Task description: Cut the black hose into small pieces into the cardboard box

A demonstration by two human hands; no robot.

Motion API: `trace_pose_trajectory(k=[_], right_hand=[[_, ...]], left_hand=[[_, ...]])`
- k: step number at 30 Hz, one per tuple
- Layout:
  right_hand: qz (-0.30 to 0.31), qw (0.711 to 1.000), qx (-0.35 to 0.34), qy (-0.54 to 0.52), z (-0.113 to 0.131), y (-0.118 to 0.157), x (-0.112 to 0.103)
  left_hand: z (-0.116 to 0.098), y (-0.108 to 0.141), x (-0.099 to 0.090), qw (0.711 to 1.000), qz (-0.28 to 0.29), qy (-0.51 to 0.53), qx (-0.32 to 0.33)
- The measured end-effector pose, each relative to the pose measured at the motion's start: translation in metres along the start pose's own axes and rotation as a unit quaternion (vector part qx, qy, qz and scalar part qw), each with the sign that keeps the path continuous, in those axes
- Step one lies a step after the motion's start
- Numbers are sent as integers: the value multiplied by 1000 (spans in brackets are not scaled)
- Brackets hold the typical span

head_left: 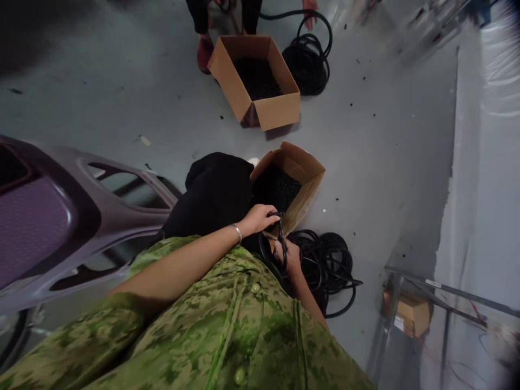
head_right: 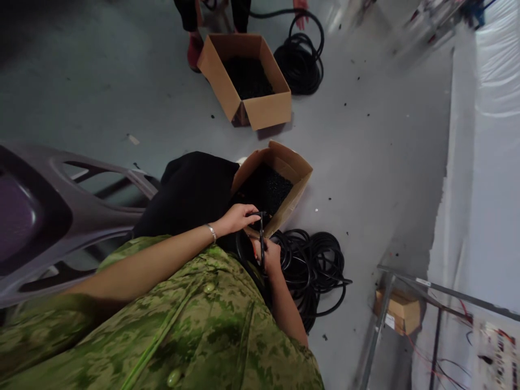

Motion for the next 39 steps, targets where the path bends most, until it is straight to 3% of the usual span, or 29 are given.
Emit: trace_pose_trajectory(k=[7, 11, 19, 26, 39], right_hand=[[-25, 999, 5, -20, -9, -2, 0], [-30, 1000, -1, -6, -6, -2, -4], [-22, 1000, -2, -14, 4, -3, -10], [93, 985, 7, -143, 6, -7, -1], [76, 986, -10, -146, 16, -17, -5]], left_hand=[[9, 9, 12, 989, 18, 126, -81], [9, 12, 10, 989, -6, 121, -91], [4, 4, 0, 996, -38, 46, -63], [-1, 3, 0, 998, -24, 45, -27], [3, 3, 7, 997, 13, 69, -42]])
Point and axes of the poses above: each hand's wrist, its own y-axis away from the middle knuckle, its own x-axis out of the palm, z = x × y, the point moved 7 cm from there along -y, towards the middle knuckle, and after that the axes turned 9 degrees about x, right-handed, at the moved point
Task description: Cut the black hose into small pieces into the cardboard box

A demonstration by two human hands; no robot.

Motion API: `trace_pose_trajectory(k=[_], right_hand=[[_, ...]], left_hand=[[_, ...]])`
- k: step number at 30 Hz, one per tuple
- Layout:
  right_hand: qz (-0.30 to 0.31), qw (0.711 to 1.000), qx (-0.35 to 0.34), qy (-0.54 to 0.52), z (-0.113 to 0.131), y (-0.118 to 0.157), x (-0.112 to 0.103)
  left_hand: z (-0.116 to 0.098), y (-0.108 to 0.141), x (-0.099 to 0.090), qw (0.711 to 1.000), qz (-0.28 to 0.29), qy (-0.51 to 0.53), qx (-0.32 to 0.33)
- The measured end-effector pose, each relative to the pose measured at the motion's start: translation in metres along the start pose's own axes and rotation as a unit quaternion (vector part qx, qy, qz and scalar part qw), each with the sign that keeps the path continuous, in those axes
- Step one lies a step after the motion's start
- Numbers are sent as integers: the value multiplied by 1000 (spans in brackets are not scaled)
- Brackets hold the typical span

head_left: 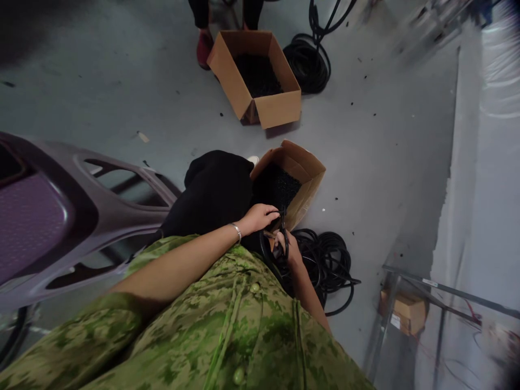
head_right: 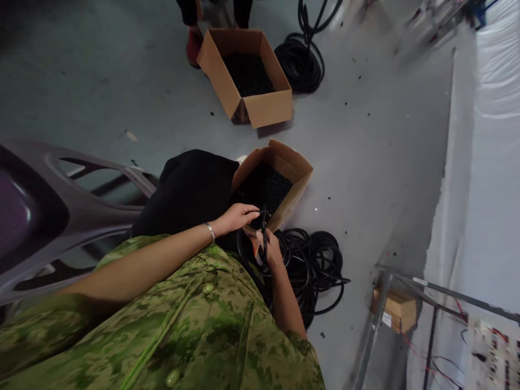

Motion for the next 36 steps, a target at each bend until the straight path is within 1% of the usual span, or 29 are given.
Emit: trace_pose_trajectory(k=[6, 16, 21, 25, 28, 30, 33, 36], right_hand=[[-37, 999, 10, 33, -4, 1, -1], [-74, 995, 10, 67, -22, 0, 3], [-99, 988, -7, 119, -22, -1, 3], [-115, 984, -13, 132, -23, -2, 3], [-130, 981, -3, 141, -30, -3, 1], [-118, 984, 14, 134, -36, -3, 1], [-68, 994, 44, 72, -43, -2, 4], [-21, 999, 39, 4, -36, 3, 4]], left_hand=[[-2, -1, -1, 999, 13, -33, 14], [-1, -3, -4, 996, 2, -90, 16], [0, -4, -6, 990, -16, -143, 3], [0, -4, -8, 988, -15, -152, -21], [-2, -3, -9, 987, -11, -159, -36], [-4, -2, -9, 986, -8, -162, -42], [-7, -1, -10, 988, -14, -152, -33], [-8, 0, -9, 992, -18, -123, -11]])
Point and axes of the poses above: each hand's wrist, its own y-axis away from the middle knuckle, its own x-axis out of the palm, z = x × y, the point moved 7 cm from there along -y, towards the middle knuckle, and after that the axes turned 9 degrees about x, right-handed, at the moved point
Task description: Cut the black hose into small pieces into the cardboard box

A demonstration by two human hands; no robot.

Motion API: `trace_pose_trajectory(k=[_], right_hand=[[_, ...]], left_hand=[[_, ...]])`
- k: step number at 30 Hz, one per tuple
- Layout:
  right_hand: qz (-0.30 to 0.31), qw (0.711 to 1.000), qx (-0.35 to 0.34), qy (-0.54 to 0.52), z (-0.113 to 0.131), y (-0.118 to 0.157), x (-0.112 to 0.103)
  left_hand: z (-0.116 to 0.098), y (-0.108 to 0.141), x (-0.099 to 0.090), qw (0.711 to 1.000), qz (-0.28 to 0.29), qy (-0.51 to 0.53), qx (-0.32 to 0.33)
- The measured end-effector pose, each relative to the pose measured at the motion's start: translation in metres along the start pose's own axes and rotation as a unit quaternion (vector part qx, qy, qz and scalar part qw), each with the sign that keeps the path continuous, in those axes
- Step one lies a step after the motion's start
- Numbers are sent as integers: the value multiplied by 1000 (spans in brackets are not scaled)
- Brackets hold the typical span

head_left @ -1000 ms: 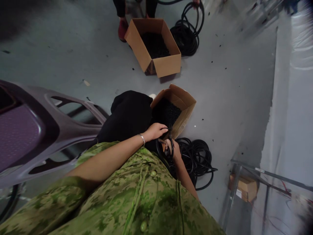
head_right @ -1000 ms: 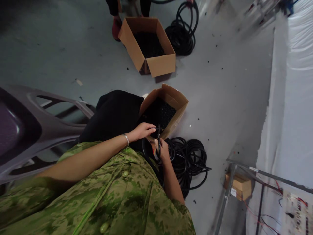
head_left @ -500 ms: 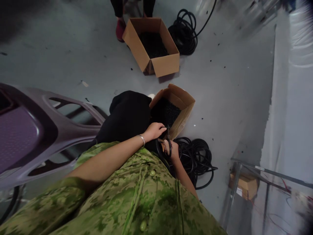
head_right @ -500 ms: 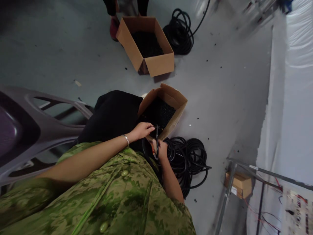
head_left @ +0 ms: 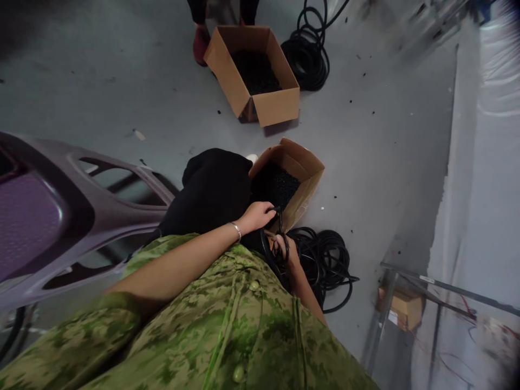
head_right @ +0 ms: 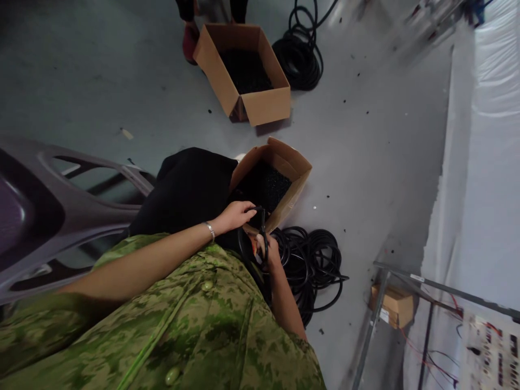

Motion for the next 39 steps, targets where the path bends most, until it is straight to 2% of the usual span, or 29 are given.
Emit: trace_pose_trajectory(k=[6, 15, 23, 28, 34, 39], right_hand=[[30, 999, -34, 26, 17, 8, -4], [25, 996, -52, 66, 19, 5, -6], [35, 999, -28, 14, 15, 12, -5], [52, 998, -40, -17, 19, 16, -3], [44, 997, -59, 5, 26, 21, -8], [16, 997, -47, 57, 27, 22, -13]], left_hand=[[-1, 0, 6, 998, 21, 43, 41], [-5, 1, 6, 998, 32, 31, 54], [-4, 1, 6, 998, 26, 37, 53], [-5, 3, 5, 996, 28, 66, 54], [-10, 4, 5, 990, 35, 105, 87], [1, 2, 15, 988, 48, 144, 41]])
Point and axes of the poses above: each hand's wrist, its own y-axis away from the middle knuckle, its own x-axis out of the palm, z = x × y, the point moved 7 cm from there along -y, towards the middle knuckle, and after that the axes turned 9 degrees about x, right-handed, at the moved point
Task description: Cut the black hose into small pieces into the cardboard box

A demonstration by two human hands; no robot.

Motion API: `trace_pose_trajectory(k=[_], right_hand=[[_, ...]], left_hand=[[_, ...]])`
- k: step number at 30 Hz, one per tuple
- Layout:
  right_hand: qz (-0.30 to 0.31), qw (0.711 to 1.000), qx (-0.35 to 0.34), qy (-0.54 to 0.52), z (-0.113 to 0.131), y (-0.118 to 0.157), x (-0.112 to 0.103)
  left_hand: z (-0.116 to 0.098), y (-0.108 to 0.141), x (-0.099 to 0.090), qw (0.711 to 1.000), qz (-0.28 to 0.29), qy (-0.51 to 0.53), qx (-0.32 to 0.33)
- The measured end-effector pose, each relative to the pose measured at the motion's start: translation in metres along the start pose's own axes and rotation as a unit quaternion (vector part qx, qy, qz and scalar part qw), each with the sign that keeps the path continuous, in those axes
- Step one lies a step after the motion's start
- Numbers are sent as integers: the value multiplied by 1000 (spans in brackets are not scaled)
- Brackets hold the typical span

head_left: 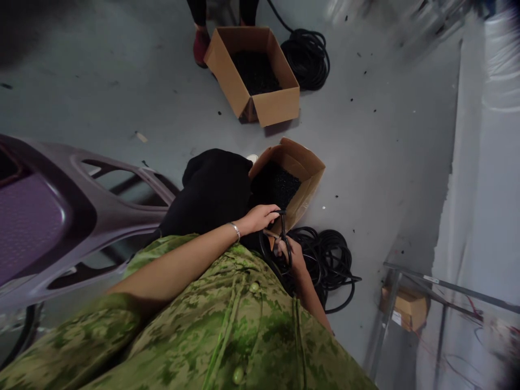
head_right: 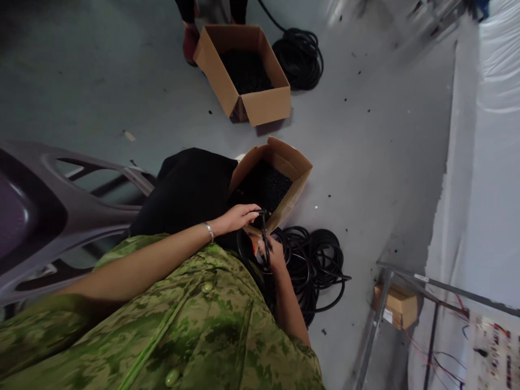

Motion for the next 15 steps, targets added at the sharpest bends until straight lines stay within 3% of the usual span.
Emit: trace_pose_trajectory(k=[5, 15], right_hand=[[-37, 998, -13, 47, 2, -1, 1], [-50, 997, -14, 58, 2, -6, 8]], left_hand=[[12, 1, 8, 993, -6, 99, -58], [-1, -2, -8, 997, -48, -55, 19]])
Point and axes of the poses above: each hand's wrist, its own y-axis away from the middle knuckle, its own x-axis out of the palm, z = x × y, the point moved 7 cm from there along -y, towards the middle knuckle, and after that the axes turned 9 degrees about x, right-handed, at the moved point
